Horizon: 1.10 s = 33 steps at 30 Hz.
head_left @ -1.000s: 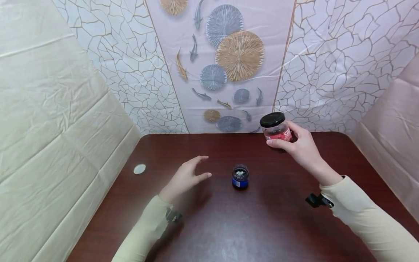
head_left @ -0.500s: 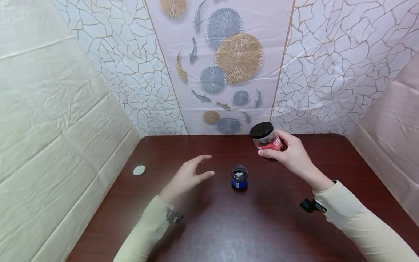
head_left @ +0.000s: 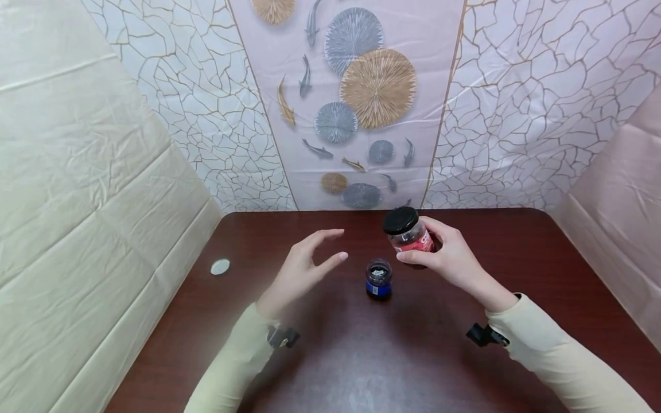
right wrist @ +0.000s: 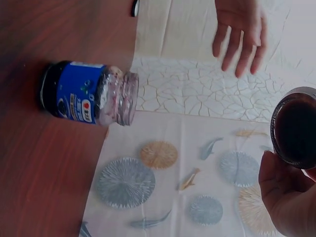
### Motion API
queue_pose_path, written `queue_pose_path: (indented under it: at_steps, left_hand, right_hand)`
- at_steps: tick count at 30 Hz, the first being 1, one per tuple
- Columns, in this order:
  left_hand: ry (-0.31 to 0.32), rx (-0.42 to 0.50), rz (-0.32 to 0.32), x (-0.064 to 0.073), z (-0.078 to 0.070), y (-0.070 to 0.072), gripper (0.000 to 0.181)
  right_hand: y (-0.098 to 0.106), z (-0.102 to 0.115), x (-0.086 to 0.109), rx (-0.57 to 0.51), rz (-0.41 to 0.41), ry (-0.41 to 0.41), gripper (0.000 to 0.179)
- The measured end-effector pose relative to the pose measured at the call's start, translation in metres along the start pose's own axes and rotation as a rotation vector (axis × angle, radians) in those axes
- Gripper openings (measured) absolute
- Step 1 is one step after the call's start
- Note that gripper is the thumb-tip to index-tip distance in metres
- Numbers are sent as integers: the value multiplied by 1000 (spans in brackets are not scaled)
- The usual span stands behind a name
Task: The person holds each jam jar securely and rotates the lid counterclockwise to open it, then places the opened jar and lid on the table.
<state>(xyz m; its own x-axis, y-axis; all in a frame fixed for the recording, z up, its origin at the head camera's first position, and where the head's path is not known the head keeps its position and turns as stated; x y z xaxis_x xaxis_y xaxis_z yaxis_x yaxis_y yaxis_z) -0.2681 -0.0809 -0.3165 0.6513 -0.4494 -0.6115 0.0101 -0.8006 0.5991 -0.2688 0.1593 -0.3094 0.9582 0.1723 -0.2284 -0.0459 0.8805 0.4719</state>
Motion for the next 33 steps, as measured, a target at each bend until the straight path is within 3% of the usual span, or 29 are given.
queue_pose_path:
  at_steps: [6, 9, 18, 28, 33]
  left_hand:
    - [-150, 90, -83, -7, -24, 4, 40]
    - [-208, 115, -91, -12, -34, 4, 42]
    - [-266, 188, 45, -16, -51, -13, 51]
    - [-370, 244, 137, -13, -64, -31, 61]
    - [-410, 342, 177, -14, -86, -29, 63]
  right_hand:
    - [-11, 0, 2, 5, 31, 32, 46]
    - [-16, 0, 4, 4, 50, 41, 48]
    - [-34, 7, 11, -49, 140, 125, 44]
    - [-53, 18, 21, -107, 273, 222, 51]
    - [-62, 21, 27, -153, 370, 237, 53]
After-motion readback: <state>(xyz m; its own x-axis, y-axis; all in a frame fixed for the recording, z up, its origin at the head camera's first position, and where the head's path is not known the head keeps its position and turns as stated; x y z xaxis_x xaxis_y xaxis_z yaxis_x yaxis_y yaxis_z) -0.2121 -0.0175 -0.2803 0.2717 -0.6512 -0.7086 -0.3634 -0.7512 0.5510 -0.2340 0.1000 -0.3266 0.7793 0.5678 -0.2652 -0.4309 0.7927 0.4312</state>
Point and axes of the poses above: each hand's wrist, its own x-axis away from the middle knuckle, its own y-axis out of the back of the hand, z = x × y, the point moved 10 cm from there along -x, towards the middle knuckle, and after that the axes turned 10 degrees about -y, right-handed, at the moved point
